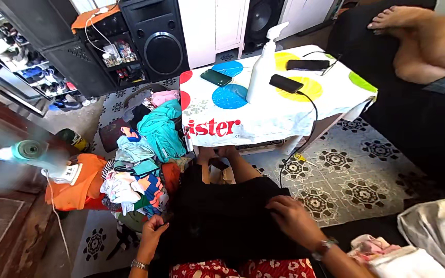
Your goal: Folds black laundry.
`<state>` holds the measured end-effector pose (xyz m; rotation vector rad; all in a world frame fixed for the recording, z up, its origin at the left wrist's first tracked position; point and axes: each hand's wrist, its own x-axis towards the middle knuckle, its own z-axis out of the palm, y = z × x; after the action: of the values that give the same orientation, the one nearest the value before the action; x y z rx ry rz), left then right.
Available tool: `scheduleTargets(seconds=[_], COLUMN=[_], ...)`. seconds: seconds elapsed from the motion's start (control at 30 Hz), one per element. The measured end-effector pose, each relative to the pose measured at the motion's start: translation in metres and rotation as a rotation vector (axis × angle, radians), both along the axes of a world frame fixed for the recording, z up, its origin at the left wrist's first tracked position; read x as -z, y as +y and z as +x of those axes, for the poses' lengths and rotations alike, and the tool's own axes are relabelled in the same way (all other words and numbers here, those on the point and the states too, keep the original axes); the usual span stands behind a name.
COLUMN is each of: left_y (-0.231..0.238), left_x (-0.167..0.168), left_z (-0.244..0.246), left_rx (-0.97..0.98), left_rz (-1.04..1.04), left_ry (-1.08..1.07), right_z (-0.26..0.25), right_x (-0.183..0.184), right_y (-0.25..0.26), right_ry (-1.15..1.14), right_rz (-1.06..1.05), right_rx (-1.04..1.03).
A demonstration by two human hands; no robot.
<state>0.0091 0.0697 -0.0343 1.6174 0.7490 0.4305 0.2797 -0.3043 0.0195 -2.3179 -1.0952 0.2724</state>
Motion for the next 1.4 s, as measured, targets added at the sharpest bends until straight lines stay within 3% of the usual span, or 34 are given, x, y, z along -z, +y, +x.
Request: scheduleTargets(seconds=[0.23, 0.37, 0.5, 0.63, 0.73, 0.83, 0.93, 1.0, 1.1, 1.23, 1.33, 1.4], left_y=[-0.018, -0.016, -0.015, -0.02, -0.023, -0.019, -0.013, -0.013, -0.017, -0.027, -0.035, -0.038], left_x=[0.004, 0.007, 0.01, 0.015, 0.013, 0.005, -0.012, -0.025, -0.032, -0.021, -0.011, -0.009], left_z=[-0.007, -0.009, -0.01, -0.009, -0.006, -0.004, -0.005, -0.009, -0.027, -0.057, -0.067, -0.067], left_rx=[-0.115, -0.136, -0.147, -0.145, -0.098, -0.1, -0.114, -0.097, -0.045, 0.065, 0.186, 0.236], left_rz=[0.086, 0.105, 0.085, 0.044, 0.048, 0.149, 0.249, 0.247, 0.197, 0.235, 0.386, 0.448], left_ry=[0.022, 0.012, -0.009, 0.01, 0.038, -0.032, -0.16, -0.229, -0.262, -0.118, 0.094, 0.176], right_z=[-0.041, -0.03, 0.017, 0.067, 0.081, 0.088, 0.093, 0.089, 0.065, 0.004, -0.024, -0.03], right_x=[0.005, 0.006, 0.0, -0.004, -0.018, -0.042, -0.07, -0.088, -0.094, -0.034, 0.02, 0.036], right_y=[0.161, 0.189, 0.136, 0.05, 0.018, 0.004, -0.005, -0.014, -0.043, -0.092, -0.114, -0.111], right_ry=[0.223, 0.269, 0.292, 0.209, 0.153, 0.02, -0.294, -0.517, -0.66, -0.494, -0.094, 0.217], right_rz=[-0.136, -0.266, -0.324, -0.391, -0.458, -0.318, -0.096, 0.028, 0.112, 0.049, -0.077, -0.068], right_rx=[-0.305, -0.423, -0.447, -0.271, -0.158, -0.071, -0.03, -0.055, -0.064, 0.005, 0.126, 0.318])
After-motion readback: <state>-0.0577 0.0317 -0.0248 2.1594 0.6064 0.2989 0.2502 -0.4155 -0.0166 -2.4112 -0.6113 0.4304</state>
